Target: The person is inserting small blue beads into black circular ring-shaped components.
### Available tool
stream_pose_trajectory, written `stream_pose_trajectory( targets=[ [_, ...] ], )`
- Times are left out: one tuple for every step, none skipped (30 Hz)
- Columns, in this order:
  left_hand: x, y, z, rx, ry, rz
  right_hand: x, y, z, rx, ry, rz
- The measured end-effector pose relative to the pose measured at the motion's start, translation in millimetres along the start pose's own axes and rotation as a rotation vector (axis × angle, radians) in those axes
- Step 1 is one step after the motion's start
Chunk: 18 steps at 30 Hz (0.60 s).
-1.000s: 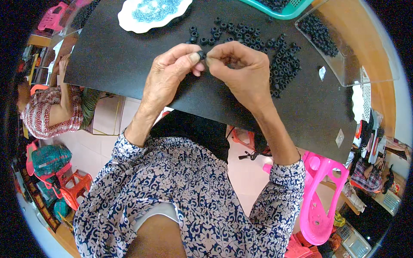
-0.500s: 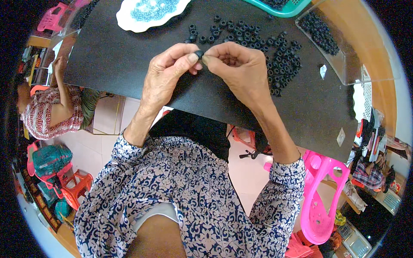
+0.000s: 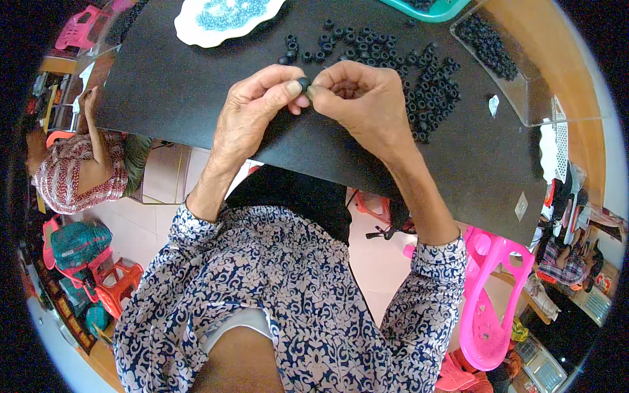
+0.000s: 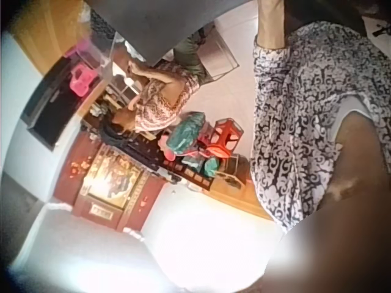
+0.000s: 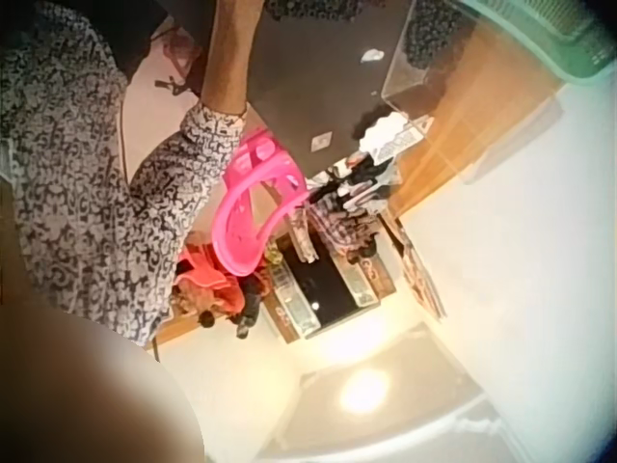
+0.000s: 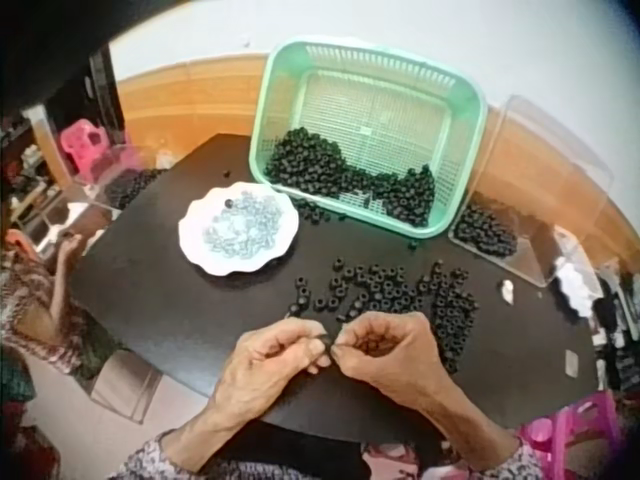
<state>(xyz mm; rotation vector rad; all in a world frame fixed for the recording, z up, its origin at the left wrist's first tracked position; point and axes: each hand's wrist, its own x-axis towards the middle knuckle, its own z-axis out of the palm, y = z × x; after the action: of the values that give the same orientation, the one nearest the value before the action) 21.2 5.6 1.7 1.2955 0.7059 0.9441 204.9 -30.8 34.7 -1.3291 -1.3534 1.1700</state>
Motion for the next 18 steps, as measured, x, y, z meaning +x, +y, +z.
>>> stream_pose_trajectory(
  targets=[
    [-0.6, -2.2, 0.2, -0.060, 0.014, -0.008, -0.5, 0.4, -0.8, 0.006, -0.006, 0.000],
    [-0.9, -3.4, 0.3, -0.120, 0.028, -0.016, -1.7, 0.7, -2.1, 0.006, -0.005, 0.001],
    [-0.1, -3.1, -1.4, -0.121, 0.027, -0.017, -3.6, 0.9, -4.1, 0.043, -0.016, 0.022],
    [0.9, -2.0, -4.6, -0.172, 0.045, -0.030, -4.7, 1.1, -6.0, 0.081, -0.030, 0.042],
    [1.0, -1.3, -6.5, -0.222, 0.064, -0.043, -5.4, 1.5, -8.6, 0.082, -0.033, 0.042],
    [0.2, -1.2, -5.7, -0.221, 0.067, -0.042, -6.1, 2.0, -11.5, 0.062, -0.028, 0.042],
    [0.5, -1.7, -3.3, -0.204, 0.054, -0.062, -6.9, 2.2, -13.3, 0.042, -0.018, 0.042],
    [0.6, -2.1, -1.9, -0.187, 0.041, -0.081, -7.3, 1.6, -11.4, 0.041, -0.016, 0.042],
    [0.9, -2.8, -2.1, -0.187, 0.039, -0.081, -7.6, 0.6, -7.1, 0.053, 0.016, -0.008],
    [1.1, -3.6, -2.9, -0.197, 0.028, -0.070, -7.6, -0.5, -2.7, 0.066, 0.046, -0.059],
    [1.0, -3.9, -3.2, -0.206, 0.017, -0.058, -7.5, -1.8, 1.0, 0.067, 0.047, -0.059],
    [0.3, -2.9, -2.6, -0.205, 0.017, -0.058, -7.2, -3.2, 4.5, 0.065, 0.055, -0.084],
    [-0.3, -1.1, -1.6, -0.165, 0.017, -0.053, -6.6, -4.3, 7.3, 0.062, 0.063, -0.110],
    [-0.7, 0.0, -0.8, -0.124, 0.017, -0.048, -6.0, -4.3, 9.7, 0.062, 0.063, -0.111],
    [-1.0, -0.8, -0.5, -0.124, 0.018, -0.047, -5.4, -3.5, 11.9, 0.047, 0.073, -0.114],
    [-1.8, -1.6, -0.6, -0.111, 0.028, -0.030, -4.8, -3.0, 13.2, 0.032, 0.082, -0.117],
    [-2.5, -2.0, -0.7, -0.099, 0.039, -0.013, -4.4, -2.0, 13.7, 0.032, 0.079, -0.118],
    [-3.2, -1.4, -0.7, -0.099, 0.042, -0.012, -4.2, -0.7, 14.0, 0.011, 0.080, -0.121]
  ],
)
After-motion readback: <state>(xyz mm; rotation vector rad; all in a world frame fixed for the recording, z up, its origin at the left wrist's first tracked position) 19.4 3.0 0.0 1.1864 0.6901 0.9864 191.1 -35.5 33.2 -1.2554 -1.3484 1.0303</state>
